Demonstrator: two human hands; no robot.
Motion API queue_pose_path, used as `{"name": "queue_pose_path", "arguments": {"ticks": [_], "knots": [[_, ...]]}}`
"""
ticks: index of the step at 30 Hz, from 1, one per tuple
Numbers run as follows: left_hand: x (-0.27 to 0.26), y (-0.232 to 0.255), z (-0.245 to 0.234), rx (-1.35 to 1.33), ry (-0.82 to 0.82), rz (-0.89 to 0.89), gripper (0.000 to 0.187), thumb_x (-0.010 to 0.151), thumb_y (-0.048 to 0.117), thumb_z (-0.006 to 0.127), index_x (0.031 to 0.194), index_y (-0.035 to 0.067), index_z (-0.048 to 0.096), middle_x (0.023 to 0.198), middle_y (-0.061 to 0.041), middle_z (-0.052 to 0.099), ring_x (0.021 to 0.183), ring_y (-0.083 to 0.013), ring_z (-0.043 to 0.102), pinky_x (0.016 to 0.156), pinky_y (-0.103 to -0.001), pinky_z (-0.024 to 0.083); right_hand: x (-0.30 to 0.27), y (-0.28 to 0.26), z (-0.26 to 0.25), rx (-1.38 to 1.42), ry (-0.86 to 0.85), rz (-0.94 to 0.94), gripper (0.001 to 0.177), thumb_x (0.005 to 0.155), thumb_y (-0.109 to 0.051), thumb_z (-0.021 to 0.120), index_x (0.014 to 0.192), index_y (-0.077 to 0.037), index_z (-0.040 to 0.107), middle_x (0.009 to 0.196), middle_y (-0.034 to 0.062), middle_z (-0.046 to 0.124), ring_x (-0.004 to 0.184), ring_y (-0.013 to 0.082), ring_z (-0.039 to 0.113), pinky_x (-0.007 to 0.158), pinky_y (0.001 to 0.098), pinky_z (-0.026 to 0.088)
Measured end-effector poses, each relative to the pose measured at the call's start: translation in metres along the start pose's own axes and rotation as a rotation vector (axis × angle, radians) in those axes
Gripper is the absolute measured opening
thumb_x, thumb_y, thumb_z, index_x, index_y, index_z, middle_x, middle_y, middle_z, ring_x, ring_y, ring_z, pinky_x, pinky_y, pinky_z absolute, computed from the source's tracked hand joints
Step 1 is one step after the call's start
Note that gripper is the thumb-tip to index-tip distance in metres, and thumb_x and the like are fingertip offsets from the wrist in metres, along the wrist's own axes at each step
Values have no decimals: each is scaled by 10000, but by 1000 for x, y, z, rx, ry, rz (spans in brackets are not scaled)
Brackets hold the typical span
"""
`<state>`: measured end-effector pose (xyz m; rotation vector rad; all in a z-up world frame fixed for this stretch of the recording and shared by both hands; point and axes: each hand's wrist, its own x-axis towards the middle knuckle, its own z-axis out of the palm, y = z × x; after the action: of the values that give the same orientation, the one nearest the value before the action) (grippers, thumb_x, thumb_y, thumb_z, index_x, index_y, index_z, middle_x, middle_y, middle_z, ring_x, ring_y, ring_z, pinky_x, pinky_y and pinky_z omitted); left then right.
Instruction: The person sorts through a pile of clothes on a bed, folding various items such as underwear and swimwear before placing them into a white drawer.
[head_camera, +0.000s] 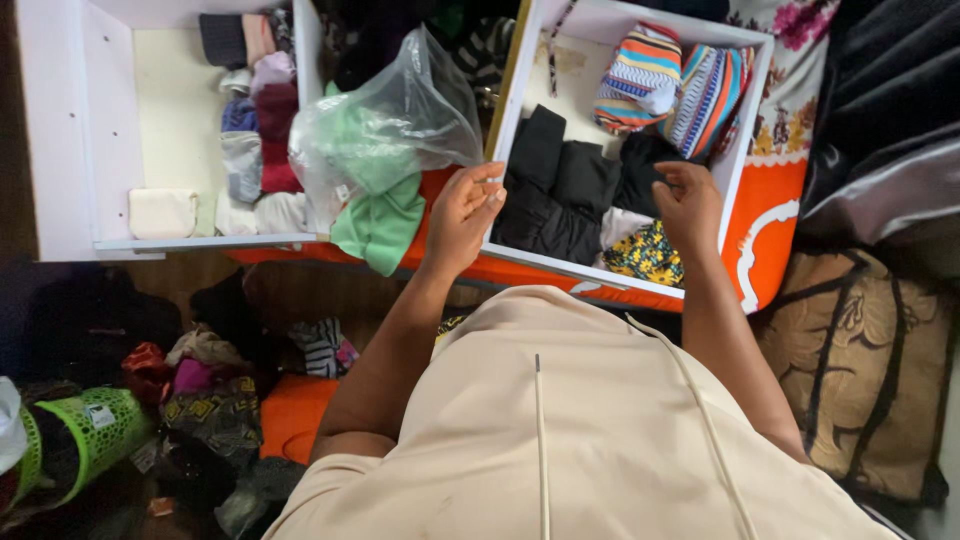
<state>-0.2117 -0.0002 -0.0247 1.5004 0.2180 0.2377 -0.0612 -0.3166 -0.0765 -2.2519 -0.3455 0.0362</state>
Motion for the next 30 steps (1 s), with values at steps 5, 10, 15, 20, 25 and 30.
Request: {"name": "queue_pose_path", "arguments": {"ticks": [5, 10, 15, 20, 25, 30], "knots": [[-3, -4, -36, -148, -32, 1, 362, 1031, 89, 648, 1376, 3, 581, 1319, -88, 621, 1191, -169, 647, 1050, -325, 531, 11, -88, 45, 145, -151, -22, 260, 931, -70, 726, 1191, -64, 714, 1142, 131, 674, 1069, 233, 689, 907, 347, 563], [3, -1, -86, -75, -47, -58, 348, 1039, 129, 660, 1358, 1, 608, 1273, -87, 651, 1177, -163, 664, 1039, -324, 539, 11, -150, 93, 180, -225, -120, 271, 930, -47, 717, 1200, -53, 700, 1245, 114, 659, 1148, 230, 655, 954, 351, 545], [15, -10, -159, -96, -77, -100, 383, 1024, 174, 658, 1364, 12, 593, 1314, -64, 613, 1163, -152, 645, 1042, -317, 527, 38, -188, 138, 285, -204, -114, 278, 945, -32, 685, 1222, -62, 696, 1289, 102, 628, 1209, 222, 656, 1066, 352, 536], [40, -27, -222, -200, -140, -140, 401, 1021, 170, 677, 1376, 12, 580, 1312, -62, 617, 1125, -145, 620, 1001, -294, 499, 74, -222, 191, 326, -136, -51, 263, 948, -46, 693, 1208, -76, 704, 1317, 99, 594, 1200, 220, 653, 1029, 339, 556], [65, -32, -262, -206, -150, -201, 417, 1000, 166, 681, 1373, 16, 568, 1278, -52, 648, 1127, -125, 619, 1001, -276, 501, 101, -231, 236, 229, -149, 0, 288, 945, -74, 724, 1232, -90, 713, 1395, 108, 544, 1186, 244, 656, 1025, 349, 554], [84, -47, -285, -202, -167, -234, 425, 1001, 147, 685, 1388, 10, 574, 1166, -83, 673, 1078, -123, 626, 956, -267, 504, 144, -217, 259, 126, -145, 81, 414, 924, -129, 740, 1329, -194, 685, 1590, 183, 343, 1212, 269, 629, 987, 372, 549]]}}
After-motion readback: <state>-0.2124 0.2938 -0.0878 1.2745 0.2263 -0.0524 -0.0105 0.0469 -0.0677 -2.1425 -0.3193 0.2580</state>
